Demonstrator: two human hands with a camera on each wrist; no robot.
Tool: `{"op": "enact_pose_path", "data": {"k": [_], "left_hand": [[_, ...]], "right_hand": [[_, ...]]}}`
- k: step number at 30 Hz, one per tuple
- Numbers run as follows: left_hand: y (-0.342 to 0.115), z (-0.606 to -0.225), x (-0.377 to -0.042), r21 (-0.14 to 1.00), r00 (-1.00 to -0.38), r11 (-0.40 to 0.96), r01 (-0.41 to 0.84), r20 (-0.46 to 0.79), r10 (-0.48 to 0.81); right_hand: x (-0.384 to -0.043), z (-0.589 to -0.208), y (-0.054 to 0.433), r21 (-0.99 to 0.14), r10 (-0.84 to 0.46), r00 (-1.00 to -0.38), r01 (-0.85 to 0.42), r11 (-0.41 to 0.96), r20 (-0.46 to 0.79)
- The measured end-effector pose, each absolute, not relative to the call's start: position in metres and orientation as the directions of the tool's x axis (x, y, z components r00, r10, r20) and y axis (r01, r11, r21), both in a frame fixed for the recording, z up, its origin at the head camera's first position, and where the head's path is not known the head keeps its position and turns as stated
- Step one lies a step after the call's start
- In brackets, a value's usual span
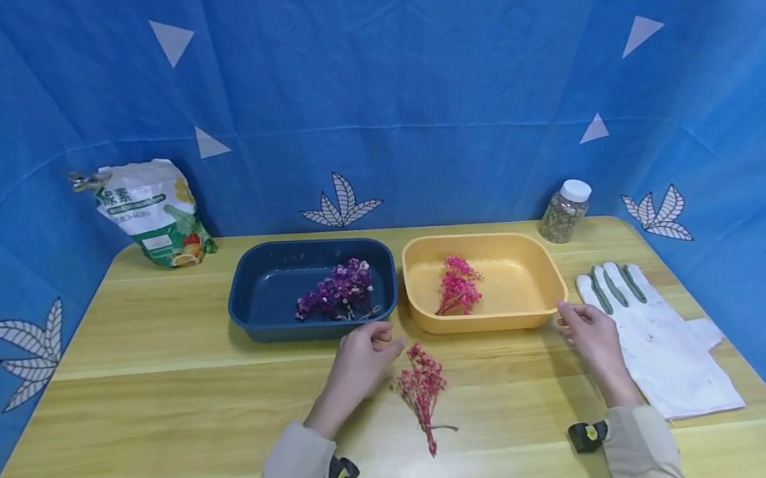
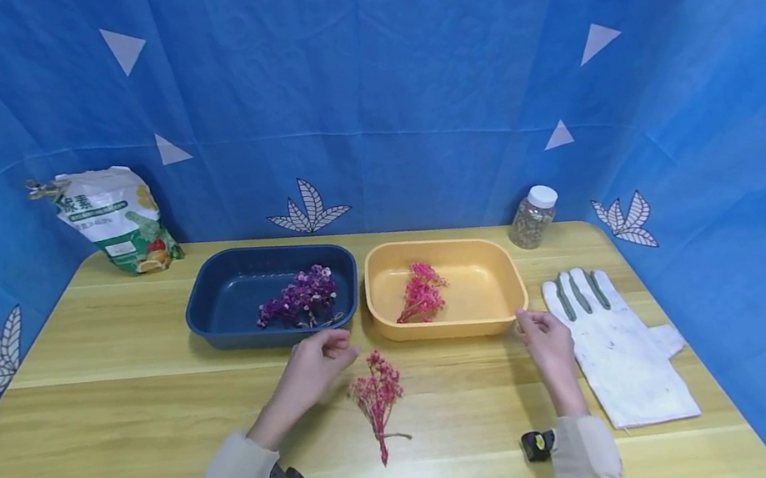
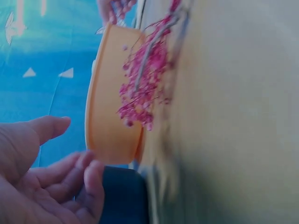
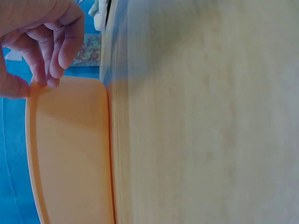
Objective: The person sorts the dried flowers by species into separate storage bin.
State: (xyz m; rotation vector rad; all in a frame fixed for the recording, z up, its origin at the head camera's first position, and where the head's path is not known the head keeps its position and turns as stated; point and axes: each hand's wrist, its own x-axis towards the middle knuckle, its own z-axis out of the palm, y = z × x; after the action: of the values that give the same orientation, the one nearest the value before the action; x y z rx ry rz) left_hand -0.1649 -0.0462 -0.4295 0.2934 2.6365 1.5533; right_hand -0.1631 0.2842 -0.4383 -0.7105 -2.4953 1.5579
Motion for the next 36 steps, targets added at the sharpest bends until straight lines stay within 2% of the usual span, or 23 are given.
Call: {"op": "enact_pose_path", "data": {"k": [9, 13, 21, 36], "left_hand": [[-0.046, -0.441, -0.124, 0.711, -0.981, 0.699, 0.076, -0.072, 0.180], [-0.040, -0.446, -0.106, 0.660, -0.979, 0.746, 0.088, -0.081, 0.187], [-0.027, -0.450, -0.091, 0.624, -0.963, 0.771, 0.127, -0.109, 0.247], [-0.027, -0.453, -0.096, 0.638, -0.945, 0.750, 0.174, -0.106, 0.309]], "right_hand": [[-0.164, -0.437, 0.283, -0.882, 0.455, -0.880, 0.318, 0.348, -0.138], [-0.164, -0.436, 0.284, -0.889, 0.452, -0.882, 0.308, 0.340, -0.133], [-0.164, -0.438, 0.284, -0.892, 0.447, -0.884, 0.307, 0.332, -0.138], [-0.165, -0.438, 0.285, -0.881, 0.443, -0.883, 0.326, 0.343, -0.154]]}}
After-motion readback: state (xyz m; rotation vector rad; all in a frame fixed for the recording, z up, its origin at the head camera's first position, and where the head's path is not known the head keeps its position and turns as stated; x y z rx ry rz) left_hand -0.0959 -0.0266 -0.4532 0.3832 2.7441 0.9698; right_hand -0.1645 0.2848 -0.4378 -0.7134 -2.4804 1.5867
